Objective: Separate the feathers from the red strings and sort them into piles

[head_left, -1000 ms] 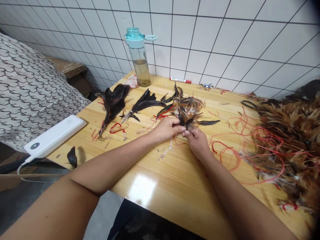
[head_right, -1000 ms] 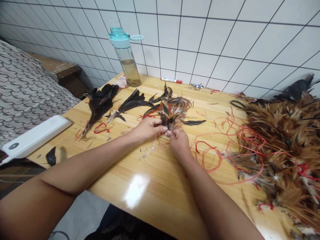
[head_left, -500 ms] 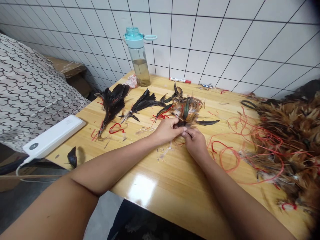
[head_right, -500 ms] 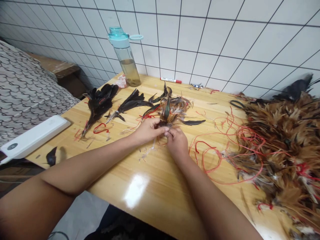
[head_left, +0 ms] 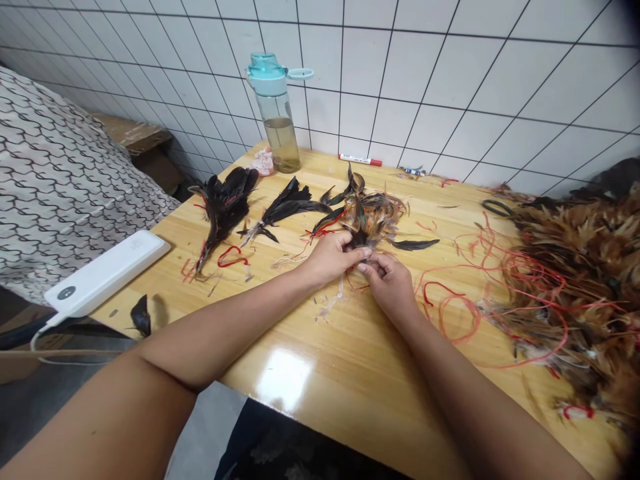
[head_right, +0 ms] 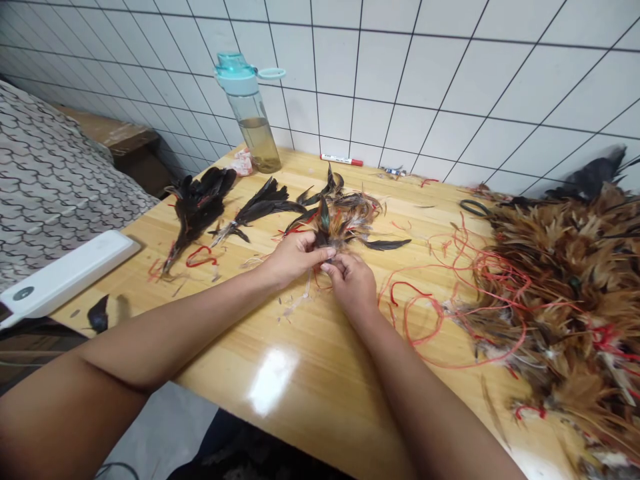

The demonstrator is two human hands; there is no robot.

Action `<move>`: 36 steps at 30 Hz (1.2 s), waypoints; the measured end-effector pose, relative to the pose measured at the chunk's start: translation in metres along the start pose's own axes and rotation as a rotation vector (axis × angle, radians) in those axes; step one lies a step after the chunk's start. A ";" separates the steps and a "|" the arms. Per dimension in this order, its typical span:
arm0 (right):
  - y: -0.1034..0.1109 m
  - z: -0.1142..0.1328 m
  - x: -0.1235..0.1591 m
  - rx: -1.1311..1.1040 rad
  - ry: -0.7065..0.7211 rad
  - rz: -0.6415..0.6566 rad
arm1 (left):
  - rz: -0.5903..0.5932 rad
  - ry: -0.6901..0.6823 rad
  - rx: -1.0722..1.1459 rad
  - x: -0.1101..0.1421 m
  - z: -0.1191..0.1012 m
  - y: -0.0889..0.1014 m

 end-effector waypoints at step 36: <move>0.003 -0.003 -0.001 -0.016 0.066 -0.051 | 0.143 -0.059 -0.012 0.003 0.001 -0.010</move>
Point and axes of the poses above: each hand's wrist, its own x-axis away from the middle knuckle, its own y-axis out of the back of the hand, z = x × y, the point moved 4 cm from there along -x, towards the middle knuckle, and after that the axes turned 8 degrees about -z, right-handed, at the moved point
